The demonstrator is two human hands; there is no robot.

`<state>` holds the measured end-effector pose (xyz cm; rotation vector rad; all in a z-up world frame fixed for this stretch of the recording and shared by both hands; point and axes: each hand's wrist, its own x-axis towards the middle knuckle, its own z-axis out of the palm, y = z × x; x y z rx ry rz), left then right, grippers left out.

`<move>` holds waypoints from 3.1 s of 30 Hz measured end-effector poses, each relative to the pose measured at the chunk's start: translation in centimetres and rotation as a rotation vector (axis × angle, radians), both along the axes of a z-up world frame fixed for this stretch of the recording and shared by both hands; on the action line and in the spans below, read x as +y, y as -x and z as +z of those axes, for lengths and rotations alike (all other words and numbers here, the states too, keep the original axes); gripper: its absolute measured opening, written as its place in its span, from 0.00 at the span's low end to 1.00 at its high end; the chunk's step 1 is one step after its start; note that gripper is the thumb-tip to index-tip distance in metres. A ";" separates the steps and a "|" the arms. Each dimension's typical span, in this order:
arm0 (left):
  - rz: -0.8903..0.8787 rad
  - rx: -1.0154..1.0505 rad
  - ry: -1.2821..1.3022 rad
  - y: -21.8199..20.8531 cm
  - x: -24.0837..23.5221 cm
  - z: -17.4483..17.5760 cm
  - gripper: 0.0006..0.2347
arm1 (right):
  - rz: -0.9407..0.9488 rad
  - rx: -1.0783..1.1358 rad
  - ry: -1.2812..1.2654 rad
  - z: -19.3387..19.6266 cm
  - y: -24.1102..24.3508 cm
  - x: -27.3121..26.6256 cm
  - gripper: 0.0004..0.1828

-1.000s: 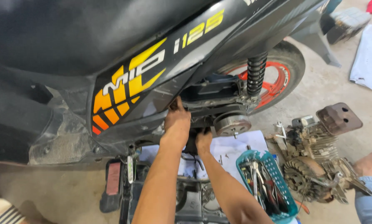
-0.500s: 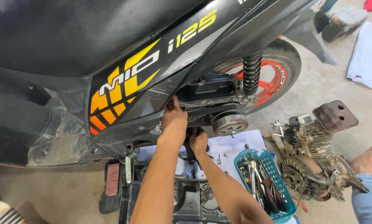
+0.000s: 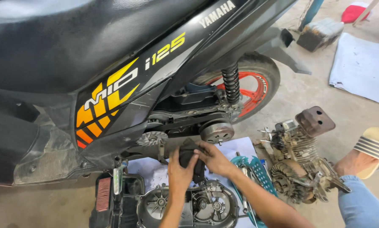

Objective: Disassembling and cleaning the CVT transmission system of a motorcycle

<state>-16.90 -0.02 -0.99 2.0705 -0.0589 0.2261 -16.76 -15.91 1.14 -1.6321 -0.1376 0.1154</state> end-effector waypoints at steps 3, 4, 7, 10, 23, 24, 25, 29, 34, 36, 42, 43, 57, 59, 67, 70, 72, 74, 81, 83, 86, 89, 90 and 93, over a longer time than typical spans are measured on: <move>-0.003 -0.009 0.204 0.9 -0.4 -1.2 0.16 | -0.023 -0.185 0.632 6.0 0.3 -1.7 0.18; -0.008 -0.015 0.207 0.7 -0.6 -0.6 0.16 | -0.029 -0.190 0.635 7.6 -0.7 -2.5 0.18; 0.084 0.080 0.131 0.7 -1.0 0.3 0.16 | -0.709 -0.528 0.598 11.3 -3.3 -4.9 0.12; 0.162 0.069 0.110 0.8 -0.8 0.4 0.16 | -0.992 -0.723 0.681 14.0 -6.8 -6.6 0.37; 0.551 0.344 0.379 -7.1 -3.5 -10.0 0.20 | -1.124 -0.624 0.457 11.4 -15.9 -7.7 0.19; 0.572 0.355 0.333 -8.4 -4.2 -11.2 0.19 | -1.143 -0.631 0.456 11.4 -16.0 -7.7 0.20; 0.569 0.353 0.334 -9.9 -4.9 -12.7 0.19 | -1.146 -0.633 0.455 11.8 -15.9 -7.5 0.20; 0.526 0.282 0.330 -15.1 -7.8 -24.6 0.15 | -1.187 -0.611 0.452 12.0 -15.9 -7.2 0.20; 0.495 0.165 0.675 -11.1 -9.8 -13.1 0.16 | -1.233 -0.611 0.480 10.6 -17.2 -7.6 0.21; 0.579 0.261 1.124 -11.4 -10.8 -15.1 0.16 | -1.260 -0.607 0.489 11.2 -17.1 -7.1 0.21; 0.637 0.135 1.319 -12.7 -12.3 -13.9 0.17 | -1.237 -0.691 0.497 12.8 -15.6 -5.9 0.19; 0.635 0.134 1.321 -13.0 -12.3 -15.0 0.17 | -1.238 -0.694 0.496 12.6 -15.8 -6.0 0.19; 0.702 0.238 0.982 -14.5 -9.7 -17.8 0.16 | -1.277 -0.688 0.545 11.1 -16.7 -7.1 0.21; 0.734 0.219 0.991 -14.3 -8.7 -18.1 0.16 | -1.281 -0.689 0.538 10.8 -16.7 -7.2 0.22; 0.861 0.106 1.091 -16.0 -7.7 -17.9 0.15 | -1.283 -0.657 0.538 10.7 -16.8 -7.3 0.23; 0.921 0.074 1.122 -16.9 -7.1 -21.2 0.15 | -1.272 -0.698 0.520 10.8 -17.1 -7.6 0.23; 0.908 0.262 1.481 -18.5 -5.4 -25.8 0.20 | -1.307 -0.708 0.522 10.3 -17.2 -7.4 0.23; 0.898 0.316 1.487 -19.0 -5.2 -26.0 0.21 | -1.291 -0.716 0.515 10.5 -16.8 -7.1 0.22; 0.612 0.145 1.654 -13.8 -4.7 -21.9 0.18 | -1.124 -0.844 0.523 10.7 -15.6 -7.2 0.27; 0.687 0.165 1.694 -17.3 -4.9 -26.1 0.12 | -1.186 -0.800 0.530 11.0 -16.4 -7.1 0.24; 0.754 0.151 1.750 -17.7 -4.7 -25.5 0.08 | -1.264 -0.702 0.532 11.3 -16.2 -6.6 0.21; 0.742 0.144 1.809 -18.5 -5.0 -22.8 0.10 | -1.276 -0.655 0.517 11.4 -16.4 -6.7 0.22; 0.741 0.178 1.844 -19.1 -5.1 -22.4 0.08 | -1.275 -0.654 0.513 11.2 -16.6 -6.9 0.22; 0.769 0.301 1.940 -19.1 -5.7 -22.4 0.09 | -1.290 -0.647 0.536 11.7 -16.6 -6.6 0.22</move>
